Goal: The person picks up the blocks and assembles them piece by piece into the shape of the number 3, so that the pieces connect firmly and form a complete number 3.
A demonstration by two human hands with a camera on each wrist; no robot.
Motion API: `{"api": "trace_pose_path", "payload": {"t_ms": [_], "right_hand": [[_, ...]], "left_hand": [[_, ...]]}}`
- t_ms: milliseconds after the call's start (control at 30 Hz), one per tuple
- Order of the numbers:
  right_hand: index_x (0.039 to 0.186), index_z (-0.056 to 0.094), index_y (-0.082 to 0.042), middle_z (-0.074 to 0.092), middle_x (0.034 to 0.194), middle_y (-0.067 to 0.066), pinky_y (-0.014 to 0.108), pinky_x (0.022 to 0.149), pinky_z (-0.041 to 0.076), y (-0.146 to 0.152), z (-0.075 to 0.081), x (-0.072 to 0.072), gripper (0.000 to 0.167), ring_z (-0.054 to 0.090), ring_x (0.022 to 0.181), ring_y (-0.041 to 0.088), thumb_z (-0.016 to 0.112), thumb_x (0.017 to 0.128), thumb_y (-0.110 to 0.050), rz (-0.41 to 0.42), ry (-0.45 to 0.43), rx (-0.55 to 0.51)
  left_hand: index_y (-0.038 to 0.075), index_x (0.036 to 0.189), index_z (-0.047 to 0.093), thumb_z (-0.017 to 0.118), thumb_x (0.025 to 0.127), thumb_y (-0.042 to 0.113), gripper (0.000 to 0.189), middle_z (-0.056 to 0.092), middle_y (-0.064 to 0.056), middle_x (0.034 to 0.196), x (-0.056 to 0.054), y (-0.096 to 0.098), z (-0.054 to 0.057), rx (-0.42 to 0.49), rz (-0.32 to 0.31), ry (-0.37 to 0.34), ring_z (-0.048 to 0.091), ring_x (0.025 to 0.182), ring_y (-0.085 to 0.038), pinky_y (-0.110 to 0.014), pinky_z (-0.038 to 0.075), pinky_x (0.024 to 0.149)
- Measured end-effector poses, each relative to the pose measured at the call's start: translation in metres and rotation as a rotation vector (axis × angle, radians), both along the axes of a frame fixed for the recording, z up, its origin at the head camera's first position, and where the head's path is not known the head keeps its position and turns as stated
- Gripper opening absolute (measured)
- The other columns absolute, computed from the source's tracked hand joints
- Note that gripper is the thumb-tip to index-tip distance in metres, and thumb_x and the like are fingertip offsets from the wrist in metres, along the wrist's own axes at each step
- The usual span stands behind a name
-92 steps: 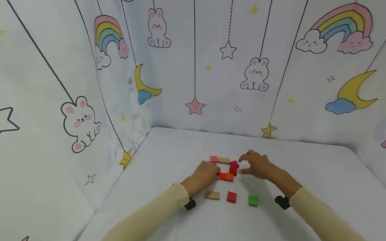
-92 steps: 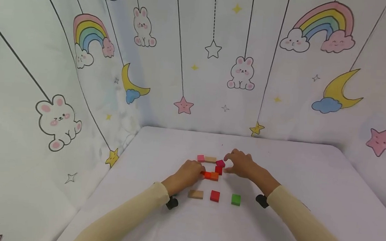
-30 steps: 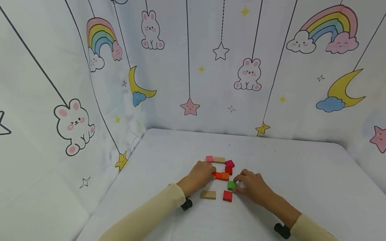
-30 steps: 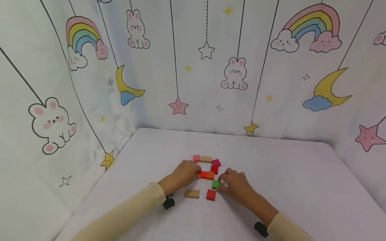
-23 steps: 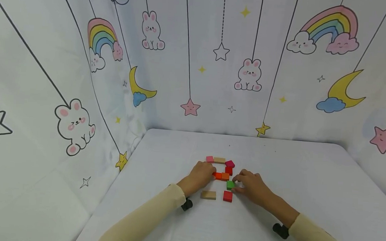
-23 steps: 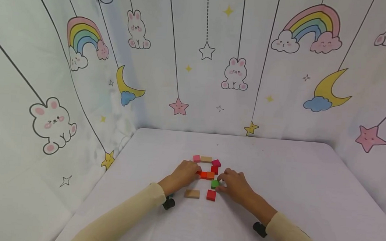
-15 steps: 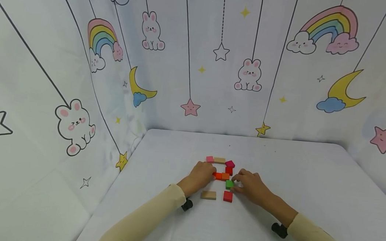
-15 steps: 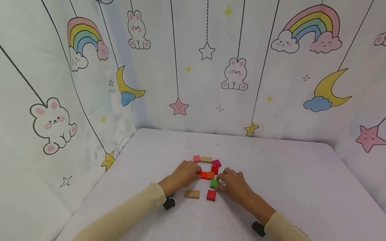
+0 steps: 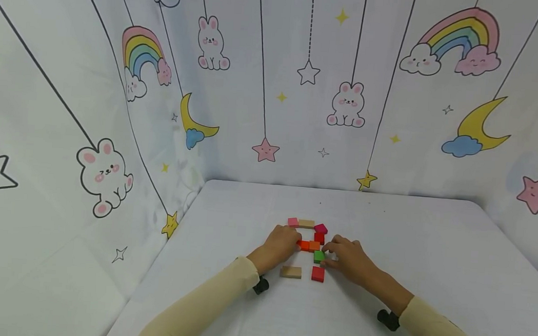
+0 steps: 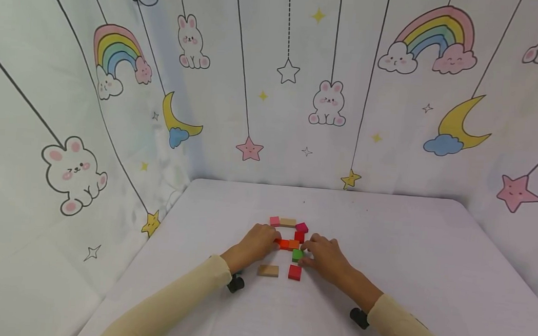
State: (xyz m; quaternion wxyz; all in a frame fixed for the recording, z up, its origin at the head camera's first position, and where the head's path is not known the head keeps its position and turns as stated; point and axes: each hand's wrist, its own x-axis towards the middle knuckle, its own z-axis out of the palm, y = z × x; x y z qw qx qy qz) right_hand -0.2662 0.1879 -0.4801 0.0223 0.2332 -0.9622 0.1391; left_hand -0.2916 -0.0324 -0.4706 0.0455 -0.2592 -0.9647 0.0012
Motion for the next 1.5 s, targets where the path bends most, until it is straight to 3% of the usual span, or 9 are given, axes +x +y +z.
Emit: {"api": "trace_pose_path", "payload": {"t_ms": [367, 867, 1133, 1300, 1500], "right_hand": [[0.111, 0.079, -0.016, 0.07, 0.103, 0.004, 0.046, 0.083, 0.051, 0.001, 0.002, 0.001, 0.037, 0.068, 0.102, 0.021, 0.093, 0.08, -0.03, 0.003, 0.016, -0.014], [0.113, 0.078, -0.013, 0.07, 0.103, 0.006, 0.049, 0.084, 0.052, 0.001, 0.003, 0.002, 0.04, 0.068, 0.101, 0.021, 0.094, 0.08, -0.028, -0.003, 0.01, -0.024], [0.119, 0.077, -0.014, 0.069, 0.105, 0.004, 0.048, 0.084, 0.052, 0.004, 0.018, 0.009, 0.04, 0.067, 0.101, 0.019, 0.091, 0.083, -0.026, 0.028, 0.023, -0.014], [0.12, 0.076, -0.016, 0.067, 0.107, 0.003, 0.044, 0.081, 0.053, 0.003, 0.026, 0.018, 0.041, 0.065, 0.1, 0.017, 0.091, 0.083, -0.023, 0.066, -0.043, -0.004], [0.121, 0.077, -0.019, 0.065, 0.104, -0.002, 0.034, 0.074, 0.051, -0.001, 0.022, 0.029, 0.041, 0.062, 0.09, 0.012, 0.091, 0.083, -0.028, 0.096, -0.136, 0.014]], "left_hand": [[0.016, 0.11, 0.082, 0.081, 0.095, 0.027, 0.018, 0.078, 0.003, 0.094, -0.004, -0.001, -0.004, 0.003, -0.02, 0.02, 0.063, 0.084, -0.013, -0.03, 0.054, 0.088], [0.016, 0.113, 0.082, 0.08, 0.096, 0.029, 0.021, 0.079, 0.002, 0.097, -0.003, -0.001, -0.004, 0.002, -0.014, 0.004, 0.063, 0.085, -0.015, -0.031, 0.054, 0.09], [0.016, 0.112, 0.082, 0.08, 0.096, 0.029, 0.021, 0.078, 0.002, 0.095, -0.004, -0.001, -0.004, 0.004, -0.013, 0.006, 0.062, 0.083, -0.015, -0.032, 0.054, 0.089], [0.015, 0.11, 0.082, 0.081, 0.095, 0.029, 0.02, 0.078, 0.002, 0.094, -0.004, -0.001, -0.005, 0.008, -0.018, 0.014, 0.061, 0.081, -0.014, -0.03, 0.054, 0.087], [0.015, 0.11, 0.082, 0.08, 0.096, 0.029, 0.02, 0.078, 0.002, 0.093, -0.004, -0.001, -0.005, 0.007, -0.013, 0.013, 0.06, 0.081, -0.015, -0.03, 0.054, 0.087]]}}
